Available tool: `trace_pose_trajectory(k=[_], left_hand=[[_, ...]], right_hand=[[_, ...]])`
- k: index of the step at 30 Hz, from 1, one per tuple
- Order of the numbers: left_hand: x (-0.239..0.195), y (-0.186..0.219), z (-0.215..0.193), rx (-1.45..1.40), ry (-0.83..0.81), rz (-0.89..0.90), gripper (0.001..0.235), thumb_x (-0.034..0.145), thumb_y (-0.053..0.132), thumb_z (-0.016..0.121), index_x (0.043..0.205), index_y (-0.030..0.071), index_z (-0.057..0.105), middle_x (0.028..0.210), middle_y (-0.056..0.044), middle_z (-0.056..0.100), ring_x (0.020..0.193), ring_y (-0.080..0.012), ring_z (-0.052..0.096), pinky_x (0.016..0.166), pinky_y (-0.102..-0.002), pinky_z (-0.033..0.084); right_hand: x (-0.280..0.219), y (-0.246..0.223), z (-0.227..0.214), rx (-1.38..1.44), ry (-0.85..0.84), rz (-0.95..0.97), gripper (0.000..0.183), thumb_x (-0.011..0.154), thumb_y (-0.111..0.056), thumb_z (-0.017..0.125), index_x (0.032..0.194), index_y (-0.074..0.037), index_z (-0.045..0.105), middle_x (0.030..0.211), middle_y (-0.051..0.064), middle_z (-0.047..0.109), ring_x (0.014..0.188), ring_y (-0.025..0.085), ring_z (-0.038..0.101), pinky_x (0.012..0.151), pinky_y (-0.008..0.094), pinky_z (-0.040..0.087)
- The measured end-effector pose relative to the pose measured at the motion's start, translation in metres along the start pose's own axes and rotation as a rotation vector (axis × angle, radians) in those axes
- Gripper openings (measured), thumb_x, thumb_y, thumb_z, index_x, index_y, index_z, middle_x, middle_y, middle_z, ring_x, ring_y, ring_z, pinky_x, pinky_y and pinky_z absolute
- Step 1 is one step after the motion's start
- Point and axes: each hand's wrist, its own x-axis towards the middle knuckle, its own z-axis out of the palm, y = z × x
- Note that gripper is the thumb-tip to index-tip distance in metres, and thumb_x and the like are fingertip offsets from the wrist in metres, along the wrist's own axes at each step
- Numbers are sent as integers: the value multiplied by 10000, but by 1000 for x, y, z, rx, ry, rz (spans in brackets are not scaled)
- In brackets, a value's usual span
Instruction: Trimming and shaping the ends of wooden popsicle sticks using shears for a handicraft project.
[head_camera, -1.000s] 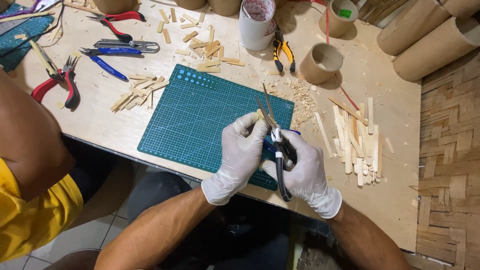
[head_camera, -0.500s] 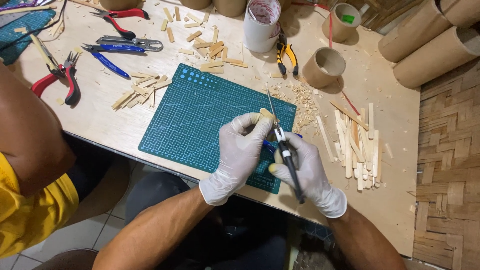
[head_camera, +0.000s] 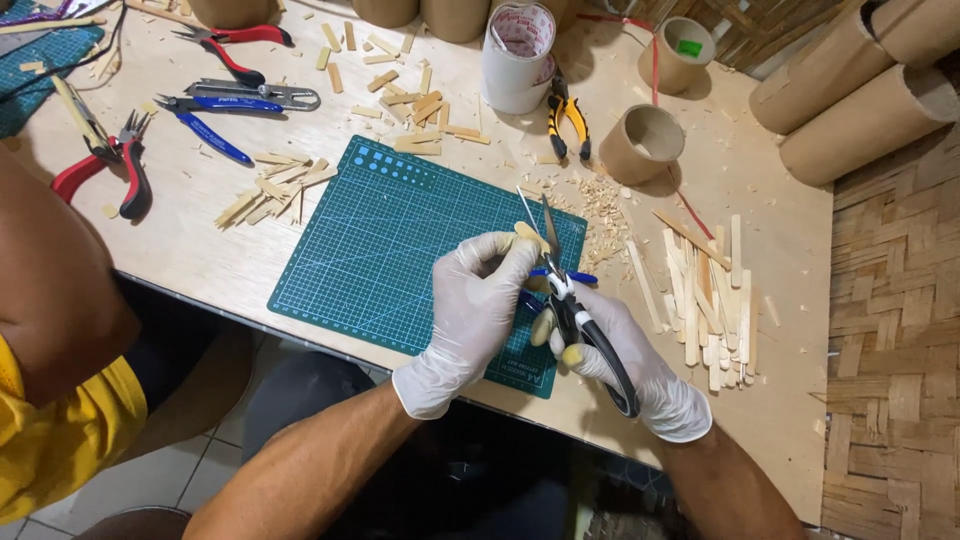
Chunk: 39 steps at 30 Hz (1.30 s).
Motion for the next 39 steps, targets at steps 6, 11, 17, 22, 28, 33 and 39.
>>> trace_pose_trajectory(k=[6, 11, 17, 22, 28, 33, 39], left_hand=[[-4, 6, 2, 35, -17, 0, 148, 889, 156, 731, 791, 54, 773, 734, -122, 745, 714, -163, 698, 695, -343, 604], [1, 5, 0, 57, -25, -9, 149, 873, 157, 732, 770, 54, 764, 707, -121, 748, 685, -190, 728, 693, -329, 586], [5, -7, -1, 71, -26, 9, 136, 874, 152, 737, 784, 53, 760, 734, -137, 756, 708, -197, 727, 703, -336, 586], [6, -19, 0, 35, -38, 50, 115, 884, 111, 742, 800, 36, 765, 761, -156, 763, 713, -210, 750, 702, -347, 623], [7, -22, -2, 52, -40, 80, 118, 894, 118, 734, 809, 38, 751, 757, -135, 753, 704, -205, 744, 700, -355, 617], [10, -34, -3, 25, -75, 67, 110, 917, 83, 698, 845, 14, 744, 799, -158, 729, 751, -213, 732, 701, -349, 634], [2, -25, 0, 56, -82, 91, 125, 936, 101, 688, 838, 39, 735, 830, -136, 745, 814, -206, 733, 754, -382, 625]], right_hand=[[-2, -6, 0, 10, -16, -8, 1050, 615, -586, 902, 1379, 42, 551, 883, 178, 730, 696, 132, 695, 664, 245, 573], [-3, -5, 1, -43, 17, -22, 994, 621, -544, 913, 1351, 42, 582, 855, 177, 735, 646, 119, 670, 621, 234, 562], [-4, 0, -1, -134, 67, -18, 895, 657, -448, 917, 1360, 17, 615, 842, 129, 735, 633, 83, 607, 597, 211, 536], [-4, -3, 2, -124, 94, -37, 806, 661, -396, 925, 1303, 13, 657, 738, 96, 709, 590, 63, 611, 569, 180, 514], [-4, 1, 0, -127, 100, -37, 754, 685, -348, 925, 1291, 12, 658, 715, 87, 681, 582, 73, 584, 559, 186, 494], [-5, 11, 0, -172, 164, -27, 643, 708, -306, 913, 1233, -2, 700, 614, 43, 603, 530, 76, 555, 520, 185, 453], [-7, -1, 7, -314, 267, -31, 619, 662, -338, 935, 1185, -68, 743, 612, 44, 623, 559, 80, 548, 526, 202, 422]])
